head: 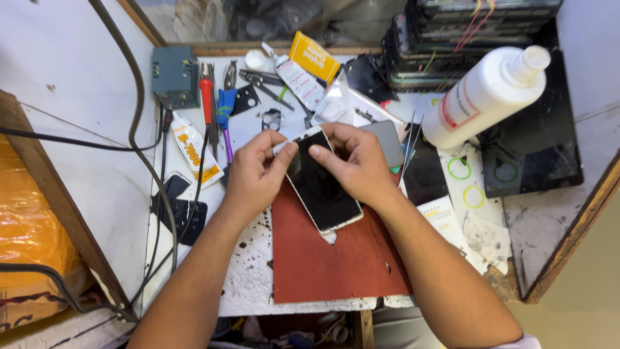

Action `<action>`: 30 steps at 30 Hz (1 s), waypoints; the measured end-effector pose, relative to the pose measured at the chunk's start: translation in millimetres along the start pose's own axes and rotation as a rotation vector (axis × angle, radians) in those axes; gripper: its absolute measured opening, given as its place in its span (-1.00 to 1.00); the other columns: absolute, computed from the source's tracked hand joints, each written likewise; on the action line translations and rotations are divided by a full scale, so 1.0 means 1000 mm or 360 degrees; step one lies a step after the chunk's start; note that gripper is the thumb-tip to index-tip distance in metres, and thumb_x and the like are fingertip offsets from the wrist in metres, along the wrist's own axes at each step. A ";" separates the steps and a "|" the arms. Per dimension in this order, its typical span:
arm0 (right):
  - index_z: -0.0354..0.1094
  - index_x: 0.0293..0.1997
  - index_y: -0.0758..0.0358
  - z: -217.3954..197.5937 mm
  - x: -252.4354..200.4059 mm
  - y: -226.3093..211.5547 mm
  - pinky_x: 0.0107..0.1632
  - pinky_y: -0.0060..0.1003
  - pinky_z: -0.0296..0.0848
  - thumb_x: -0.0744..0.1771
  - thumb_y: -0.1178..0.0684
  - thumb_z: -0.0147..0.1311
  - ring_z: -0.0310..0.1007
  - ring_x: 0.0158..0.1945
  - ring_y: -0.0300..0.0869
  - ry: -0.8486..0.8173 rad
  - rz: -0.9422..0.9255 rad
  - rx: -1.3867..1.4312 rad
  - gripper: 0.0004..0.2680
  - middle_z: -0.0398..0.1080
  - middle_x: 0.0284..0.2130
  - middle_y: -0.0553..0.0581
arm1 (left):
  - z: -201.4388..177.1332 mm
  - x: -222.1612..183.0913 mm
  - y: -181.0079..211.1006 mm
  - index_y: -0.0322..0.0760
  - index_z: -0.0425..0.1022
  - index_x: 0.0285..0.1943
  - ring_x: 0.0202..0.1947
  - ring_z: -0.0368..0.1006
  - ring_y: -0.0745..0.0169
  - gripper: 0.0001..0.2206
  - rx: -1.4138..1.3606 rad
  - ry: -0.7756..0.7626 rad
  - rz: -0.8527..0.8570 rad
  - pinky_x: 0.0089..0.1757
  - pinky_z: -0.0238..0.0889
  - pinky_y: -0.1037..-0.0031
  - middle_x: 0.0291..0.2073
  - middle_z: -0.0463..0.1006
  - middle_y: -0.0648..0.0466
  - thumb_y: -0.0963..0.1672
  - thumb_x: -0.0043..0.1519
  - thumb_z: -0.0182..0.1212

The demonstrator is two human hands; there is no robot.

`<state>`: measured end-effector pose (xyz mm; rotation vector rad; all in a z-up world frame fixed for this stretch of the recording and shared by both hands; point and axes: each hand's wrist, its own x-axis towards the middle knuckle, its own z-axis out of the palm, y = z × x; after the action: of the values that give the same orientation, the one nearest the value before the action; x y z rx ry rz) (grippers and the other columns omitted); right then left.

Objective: The person cleans a smartphone screen with a cloth and aligns it onto the phone chassis on a workbench, pressing the edges by hand.

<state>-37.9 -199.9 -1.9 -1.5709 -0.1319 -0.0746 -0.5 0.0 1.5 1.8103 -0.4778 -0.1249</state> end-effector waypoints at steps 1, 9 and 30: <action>0.41 0.05 0.42 -0.001 0.000 -0.001 -0.14 -0.49 0.44 0.37 0.21 0.14 0.45 -0.21 -0.41 0.0027 0.0000 -0.0023 -0.83 0.53 -0.25 0.00 | 0.000 -0.001 0.002 -0.37 0.48 -0.13 -0.53 0.21 0.57 -0.85 -0.0020 -0.0024 0.0011 -0.48 0.07 0.59 -0.55 0.46 0.24 -0.13 0.37 0.18; 0.46 -0.01 0.42 -0.006 0.001 -0.005 -0.22 -0.49 0.40 0.37 0.18 0.12 0.43 -0.28 -0.43 0.0099 0.0007 -0.0078 -0.86 0.52 -0.33 -0.02 | 0.000 -0.001 0.005 -0.37 0.49 -0.04 -0.45 0.34 0.57 -0.87 -0.0091 -0.0147 -0.0004 -0.40 0.21 0.62 -0.46 0.57 0.15 -0.17 0.34 0.16; 0.34 0.07 0.33 -0.009 0.003 0.005 -0.28 -0.50 0.30 0.40 0.16 0.13 0.36 -0.34 -0.38 0.0474 0.0053 0.0299 -0.85 0.50 -0.24 0.06 | 0.008 -0.002 -0.034 -0.53 0.35 0.29 -0.16 0.50 0.42 -0.68 -0.0737 -0.0386 -0.0038 -0.11 0.35 0.60 -0.18 0.64 0.05 -0.17 0.42 0.14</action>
<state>-33.7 -208.9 -6.6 -1.3575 0.1186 -0.2613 4.5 1.2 -33.4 1.3512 -0.5468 -0.4392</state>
